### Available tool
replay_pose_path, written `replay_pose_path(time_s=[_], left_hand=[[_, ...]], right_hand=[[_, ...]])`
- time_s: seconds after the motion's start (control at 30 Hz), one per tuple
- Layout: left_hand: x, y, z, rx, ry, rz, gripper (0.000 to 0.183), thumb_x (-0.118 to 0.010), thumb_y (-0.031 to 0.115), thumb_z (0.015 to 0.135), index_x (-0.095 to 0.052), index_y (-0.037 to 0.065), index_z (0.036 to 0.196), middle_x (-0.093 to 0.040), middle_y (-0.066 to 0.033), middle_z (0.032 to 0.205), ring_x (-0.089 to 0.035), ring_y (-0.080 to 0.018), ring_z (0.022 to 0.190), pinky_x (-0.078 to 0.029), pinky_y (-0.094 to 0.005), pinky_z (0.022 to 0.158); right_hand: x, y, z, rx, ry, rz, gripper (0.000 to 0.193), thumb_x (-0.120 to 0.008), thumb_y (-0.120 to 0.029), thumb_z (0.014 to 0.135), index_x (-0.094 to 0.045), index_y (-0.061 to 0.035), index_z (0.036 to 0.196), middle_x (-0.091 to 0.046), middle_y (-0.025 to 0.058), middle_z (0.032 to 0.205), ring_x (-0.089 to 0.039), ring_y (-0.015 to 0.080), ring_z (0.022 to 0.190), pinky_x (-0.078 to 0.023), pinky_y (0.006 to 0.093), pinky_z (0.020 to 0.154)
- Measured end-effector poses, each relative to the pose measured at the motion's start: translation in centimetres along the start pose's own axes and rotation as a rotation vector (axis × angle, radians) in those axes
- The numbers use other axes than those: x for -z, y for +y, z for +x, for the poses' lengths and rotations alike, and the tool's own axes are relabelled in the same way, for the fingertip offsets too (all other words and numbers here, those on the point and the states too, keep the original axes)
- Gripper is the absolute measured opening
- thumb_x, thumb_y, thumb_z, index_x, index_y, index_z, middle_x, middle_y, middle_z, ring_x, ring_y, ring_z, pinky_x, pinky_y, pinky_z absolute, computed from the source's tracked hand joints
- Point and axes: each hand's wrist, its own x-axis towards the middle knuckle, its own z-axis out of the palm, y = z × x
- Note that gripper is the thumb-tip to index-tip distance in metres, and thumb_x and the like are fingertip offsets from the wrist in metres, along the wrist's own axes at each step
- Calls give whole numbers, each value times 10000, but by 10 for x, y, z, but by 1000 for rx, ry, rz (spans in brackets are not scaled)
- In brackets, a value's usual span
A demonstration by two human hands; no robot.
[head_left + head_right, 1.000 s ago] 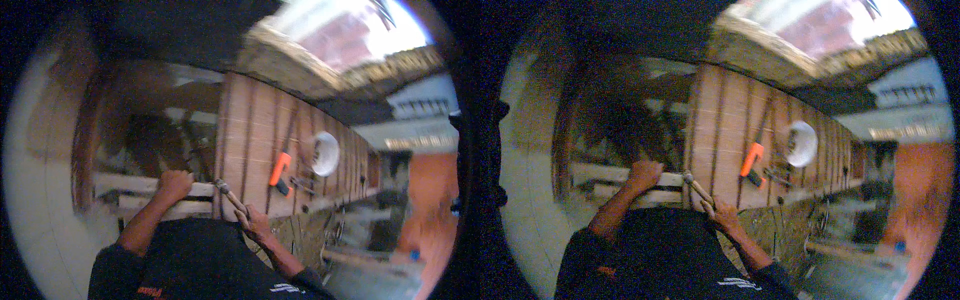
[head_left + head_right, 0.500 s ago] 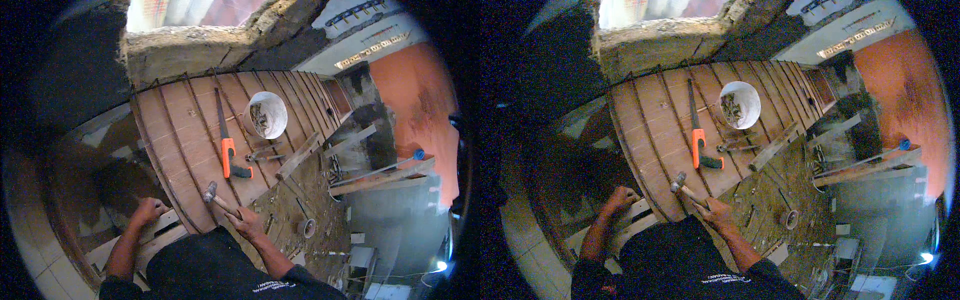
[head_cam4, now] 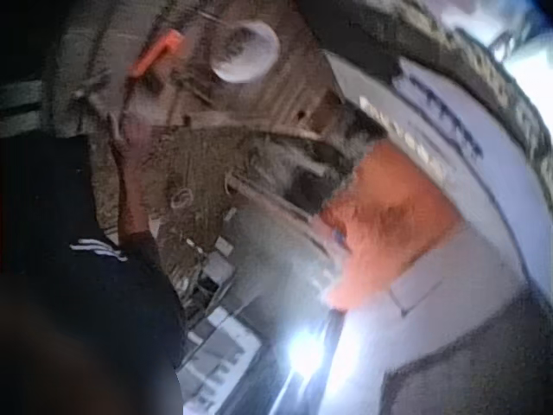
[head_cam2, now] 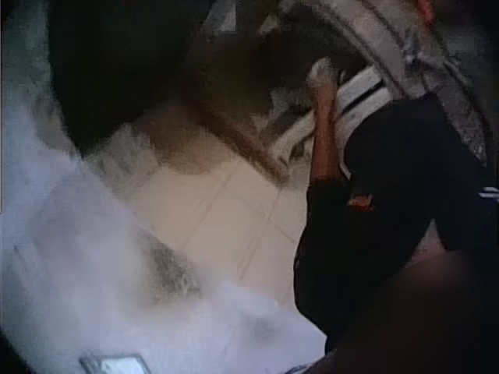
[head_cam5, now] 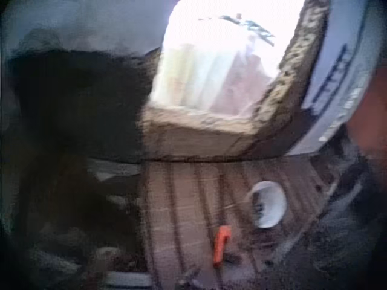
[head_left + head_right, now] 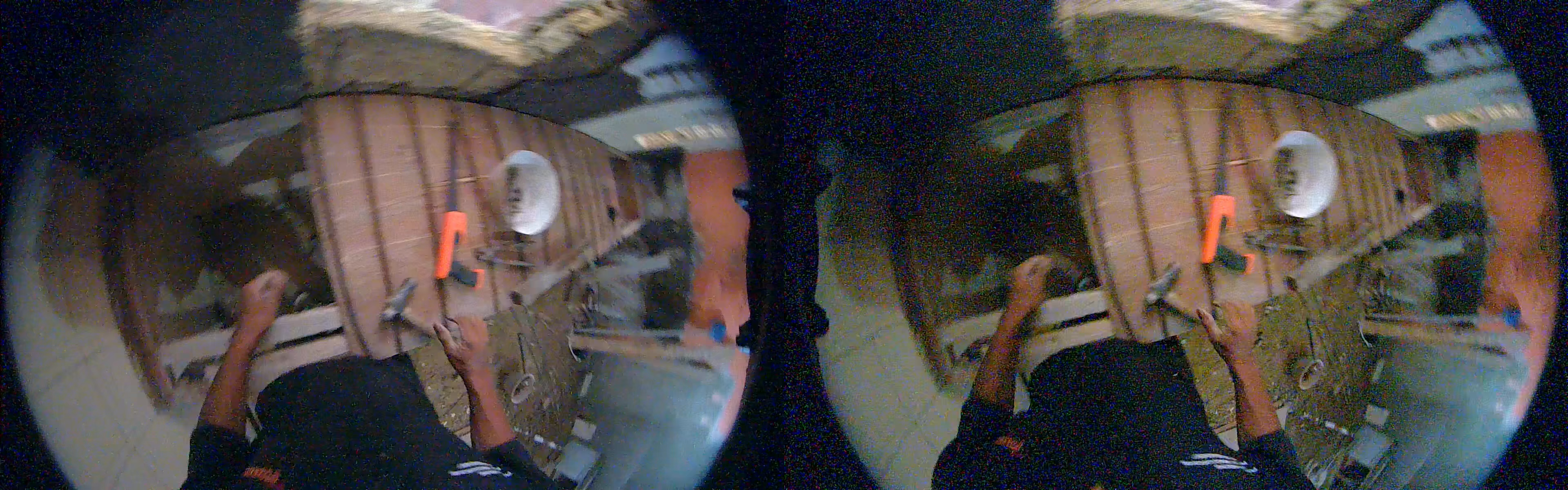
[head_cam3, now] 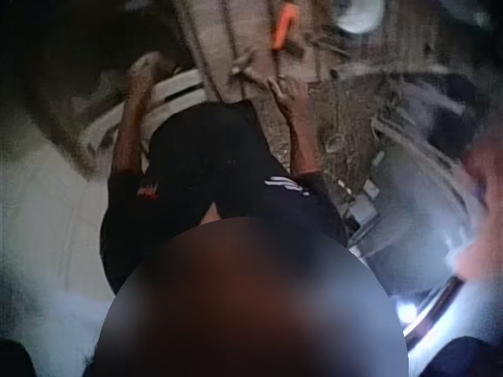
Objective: The person assembles a wooden frame by cutting a small wooden piece with a hand saw and then nailing it to the frame using a hammer and nails. The person positions the cut piece, aligns it with the frame, and hammers nails to secure it.
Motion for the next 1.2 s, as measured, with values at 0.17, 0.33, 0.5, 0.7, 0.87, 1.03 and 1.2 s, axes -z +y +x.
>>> replay_pose_path(time_s=[0.17,0.33,0.5,0.7,0.87,1.03,1.2], left_hand=[[58,-4,-22,101,150,125,315,-640,270,952,-699,-10,1084,-723,-129,1060,-662,-222,1006,-498,-358,935],[72,-2,-40,71,142,287,324,-630,279,950,-692,-16,1069,-710,-153,1044,-663,-282,974,-502,-383,925],[80,-5,-51,162,137,351,323,-615,275,955,-691,-19,1064,-712,-167,1039,-666,-316,964,-504,-404,903],[72,-15,-48,156,156,301,271,-624,247,943,-697,10,1050,-714,-158,1005,-670,-310,927,-509,-392,867],[63,36,-43,19,116,338,242,-638,207,933,-705,22,1073,-724,-148,1018,-682,-271,949,-517,-375,859],[37,116,-20,-47,-39,80,264,-663,213,911,-730,4,1058,-735,-131,1066,-689,-236,998,-526,-352,908],[5,220,2,-440,-349,109,690,-737,453,854,-549,19,1356,-659,-193,1233,-642,-284,1131,-501,-397,985]], right_hand=[[33,42,66,-239,216,-83,207,-733,-235,869,-680,-48,941,-657,161,906,-631,368,854,-494,446,759],[44,113,122,-452,332,-178,311,-684,-291,881,-662,-34,1055,-654,183,1023,-602,394,956,-475,488,871],[32,215,105,-905,555,-529,569,-763,-381,802,-650,19,1192,-644,250,1197,-610,398,1104,-474,462,969],[6,271,60,-1271,132,1,668,-768,-423,753,-618,47,1204,-648,218,1148,-625,361,1018,-490,453,893],[46,221,46,-1302,595,1027,516,-719,-384,787,-642,22,1097,-687,144,901,-672,287,736,-549,392,656],[70,91,74,-671,714,1614,499,-668,-312,835,-576,-25,1233,-656,123,948,-653,258,781,-556,384,710],[5,-78,100,-249,105,2252,589,-713,-288,818,-507,-26,1303,-623,136,1077,-635,308,968,-517,449,928]])
